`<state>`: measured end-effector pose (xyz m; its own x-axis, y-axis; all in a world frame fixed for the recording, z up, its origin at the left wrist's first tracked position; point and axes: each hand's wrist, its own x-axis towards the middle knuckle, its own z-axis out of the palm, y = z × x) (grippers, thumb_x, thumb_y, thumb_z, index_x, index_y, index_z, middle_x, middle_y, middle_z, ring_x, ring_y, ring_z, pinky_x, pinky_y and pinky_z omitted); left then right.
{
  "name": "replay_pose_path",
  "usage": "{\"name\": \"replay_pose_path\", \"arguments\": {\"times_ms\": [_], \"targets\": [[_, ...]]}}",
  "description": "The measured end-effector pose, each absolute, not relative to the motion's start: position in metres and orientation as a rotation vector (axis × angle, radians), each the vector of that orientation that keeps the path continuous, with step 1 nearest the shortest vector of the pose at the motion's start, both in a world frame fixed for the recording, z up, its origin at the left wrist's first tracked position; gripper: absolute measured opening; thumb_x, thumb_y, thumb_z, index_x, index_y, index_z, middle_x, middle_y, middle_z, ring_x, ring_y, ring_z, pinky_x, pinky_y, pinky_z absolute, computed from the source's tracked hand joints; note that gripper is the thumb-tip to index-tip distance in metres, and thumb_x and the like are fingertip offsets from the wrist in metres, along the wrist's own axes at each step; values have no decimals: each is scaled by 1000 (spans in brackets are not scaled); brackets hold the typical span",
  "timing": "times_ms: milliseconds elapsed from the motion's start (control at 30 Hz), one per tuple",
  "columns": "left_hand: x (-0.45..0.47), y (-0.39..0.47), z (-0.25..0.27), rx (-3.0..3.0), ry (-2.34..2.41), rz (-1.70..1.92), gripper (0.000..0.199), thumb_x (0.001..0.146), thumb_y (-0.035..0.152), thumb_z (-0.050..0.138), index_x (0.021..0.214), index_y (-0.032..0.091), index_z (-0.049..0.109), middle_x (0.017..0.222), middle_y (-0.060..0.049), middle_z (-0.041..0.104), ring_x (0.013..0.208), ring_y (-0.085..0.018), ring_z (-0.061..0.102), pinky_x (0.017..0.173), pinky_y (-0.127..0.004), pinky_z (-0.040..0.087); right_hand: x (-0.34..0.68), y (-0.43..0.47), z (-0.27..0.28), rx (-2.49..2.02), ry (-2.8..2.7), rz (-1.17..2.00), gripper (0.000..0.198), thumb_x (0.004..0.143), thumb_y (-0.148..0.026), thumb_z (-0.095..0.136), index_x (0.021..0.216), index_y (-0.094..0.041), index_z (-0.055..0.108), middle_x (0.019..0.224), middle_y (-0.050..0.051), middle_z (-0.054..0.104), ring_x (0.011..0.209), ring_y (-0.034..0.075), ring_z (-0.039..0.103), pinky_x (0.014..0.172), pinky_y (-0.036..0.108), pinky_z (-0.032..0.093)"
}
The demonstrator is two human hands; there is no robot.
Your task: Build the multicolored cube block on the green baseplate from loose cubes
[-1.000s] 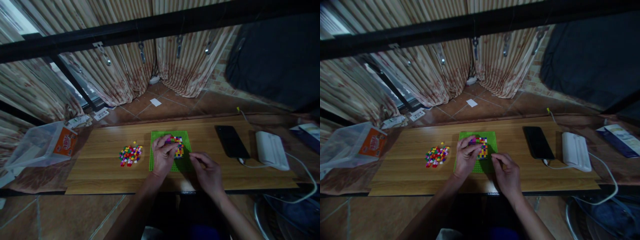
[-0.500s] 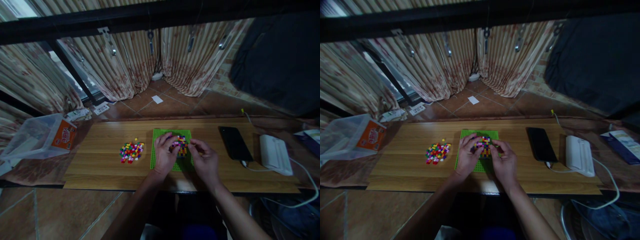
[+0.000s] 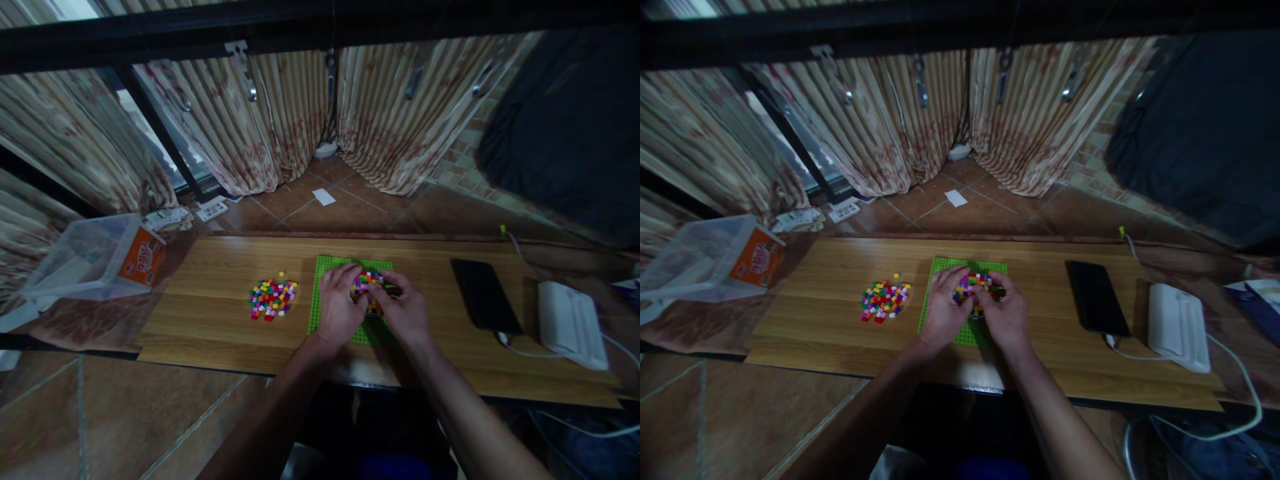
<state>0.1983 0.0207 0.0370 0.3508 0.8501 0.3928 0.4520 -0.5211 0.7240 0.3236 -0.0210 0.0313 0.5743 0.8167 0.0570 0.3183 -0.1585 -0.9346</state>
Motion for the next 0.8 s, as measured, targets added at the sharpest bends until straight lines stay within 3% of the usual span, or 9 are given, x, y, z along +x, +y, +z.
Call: {"name": "replay_pose_path", "arguments": {"times_ms": [333, 533, 667, 800], "targets": [[197, 11, 42, 2150, 1191, 1026, 45, 78, 22, 65, 123, 18, 56, 127, -7, 60, 118, -26, 49, 103, -44, 39, 327, -21, 25, -1748, -936, 601, 56, 68, -55, 71, 109, -17, 66, 104, 12, 69, 84, 24, 65, 78, 43, 52], [149, -16, 38, 2100, 1277, 1062, 44, 83, 25, 61, 126, 20, 52, 126, -7, 60, 117, -24, 51, 104, -42, 39, 324, -34, 38, -1848, -961, 517, 61, 67, -57, 72, 113, -18, 64, 103, 12, 68, 80, 26, 65, 69, 42, 53], [88, -24, 22, 2013, 1562, 1109, 35, 82, 18, 59, 117, 20, 55, 115, -8, 63, 108, -24, 56, 98, -43, 43, 295, -49, 49, -1739, -1149, 143, 36, 83, -47, 60, 111, -24, 65, 102, 9, 65, 85, 24, 61, 78, 42, 50], [44, -21, 14, 1920, 1861, 1068, 18, 82, 18, 60, 100, 20, 60, 97, -6, 65, 95, -24, 59, 87, -41, 48, 241, -48, 47, -1440, -1655, 416, 19, 91, -32, 51, 95, -26, 68, 92, 4, 68, 88, 21, 63, 80, 36, 50]]}}
